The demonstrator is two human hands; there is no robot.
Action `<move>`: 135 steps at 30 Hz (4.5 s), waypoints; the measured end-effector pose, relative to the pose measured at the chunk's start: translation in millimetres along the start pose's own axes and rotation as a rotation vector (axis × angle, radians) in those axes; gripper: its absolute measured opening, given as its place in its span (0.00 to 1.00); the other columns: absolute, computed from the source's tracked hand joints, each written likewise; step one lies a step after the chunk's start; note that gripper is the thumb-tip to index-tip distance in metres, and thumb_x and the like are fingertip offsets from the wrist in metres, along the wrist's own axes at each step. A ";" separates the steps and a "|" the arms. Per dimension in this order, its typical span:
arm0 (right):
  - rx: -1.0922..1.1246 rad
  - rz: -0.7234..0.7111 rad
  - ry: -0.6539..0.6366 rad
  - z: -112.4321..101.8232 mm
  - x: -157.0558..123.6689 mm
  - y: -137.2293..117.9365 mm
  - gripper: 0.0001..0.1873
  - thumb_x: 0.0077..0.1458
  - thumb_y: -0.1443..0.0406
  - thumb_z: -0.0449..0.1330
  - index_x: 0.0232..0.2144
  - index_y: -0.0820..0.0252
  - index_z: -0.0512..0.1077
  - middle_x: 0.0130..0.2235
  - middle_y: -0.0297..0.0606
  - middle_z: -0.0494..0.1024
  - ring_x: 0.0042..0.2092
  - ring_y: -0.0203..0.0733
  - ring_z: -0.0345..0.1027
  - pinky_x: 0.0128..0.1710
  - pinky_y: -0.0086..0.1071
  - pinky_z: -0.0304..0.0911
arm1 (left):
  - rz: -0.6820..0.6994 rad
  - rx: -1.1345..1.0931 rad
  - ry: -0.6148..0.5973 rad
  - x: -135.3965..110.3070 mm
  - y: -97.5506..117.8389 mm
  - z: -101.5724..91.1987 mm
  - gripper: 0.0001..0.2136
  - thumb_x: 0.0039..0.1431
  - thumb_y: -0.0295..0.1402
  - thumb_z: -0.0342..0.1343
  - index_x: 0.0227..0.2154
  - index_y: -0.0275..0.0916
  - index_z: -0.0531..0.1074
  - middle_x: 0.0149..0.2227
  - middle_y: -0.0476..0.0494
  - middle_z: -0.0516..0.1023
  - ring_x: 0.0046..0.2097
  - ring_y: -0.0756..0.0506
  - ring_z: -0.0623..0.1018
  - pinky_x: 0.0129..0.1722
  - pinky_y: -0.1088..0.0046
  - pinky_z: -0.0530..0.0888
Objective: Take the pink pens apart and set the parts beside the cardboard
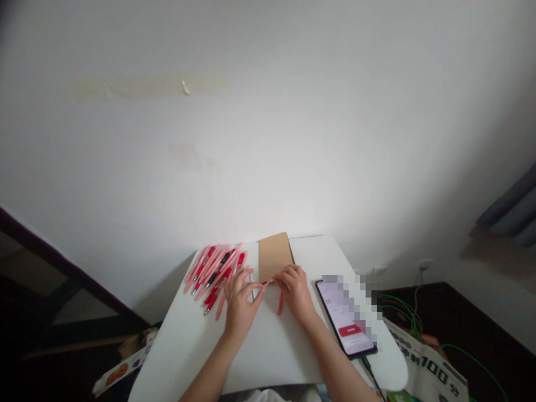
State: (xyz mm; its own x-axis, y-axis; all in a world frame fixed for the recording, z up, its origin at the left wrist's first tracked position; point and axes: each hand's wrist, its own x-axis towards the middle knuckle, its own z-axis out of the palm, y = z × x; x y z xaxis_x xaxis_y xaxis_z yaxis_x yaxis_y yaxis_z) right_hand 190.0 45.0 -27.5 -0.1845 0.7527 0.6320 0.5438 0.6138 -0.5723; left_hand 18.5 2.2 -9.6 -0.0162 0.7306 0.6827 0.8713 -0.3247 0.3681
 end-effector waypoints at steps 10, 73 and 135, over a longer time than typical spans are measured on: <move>-0.007 -0.021 0.001 1.6 -2.1 1.1 0.08 0.58 0.68 0.59 0.38 0.53 0.77 0.37 0.40 0.77 0.47 0.48 0.63 0.47 0.43 0.61 | 0.034 0.038 0.003 -1.7 2.8 1.8 0.04 0.57 0.29 0.58 0.29 0.44 0.76 0.51 0.43 0.74 0.58 0.37 0.69 0.61 0.39 0.55; 0.166 0.139 -0.116 -3.9 -1.3 -2.2 0.10 0.57 0.65 0.59 0.40 0.50 0.78 0.42 0.42 0.76 0.52 0.50 0.62 0.54 0.47 0.59 | -0.043 -0.001 -0.074 0.5 -8.8 2.9 0.04 0.55 0.35 0.62 0.33 0.51 0.80 0.53 0.44 0.73 0.58 0.37 0.67 0.57 0.46 0.63; 0.116 0.044 -0.070 -20.5 4.1 -2.5 0.06 0.57 0.68 0.59 0.35 0.52 0.75 0.37 0.38 0.76 0.48 0.49 0.61 0.49 0.45 0.60 | -0.106 -0.181 0.033 5.6 -8.4 -1.8 0.04 0.57 0.34 0.59 0.30 0.45 0.79 0.47 0.42 0.73 0.52 0.40 0.72 0.51 0.56 0.70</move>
State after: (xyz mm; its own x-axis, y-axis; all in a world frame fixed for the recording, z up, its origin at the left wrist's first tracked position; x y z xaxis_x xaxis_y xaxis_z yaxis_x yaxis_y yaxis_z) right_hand 204.7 41.7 -12.8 -0.2211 0.7917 0.5695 0.4549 0.6002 -0.6579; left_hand 10.2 8.0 -7.8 -0.1217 0.7474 0.6532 0.7618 -0.3515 0.5441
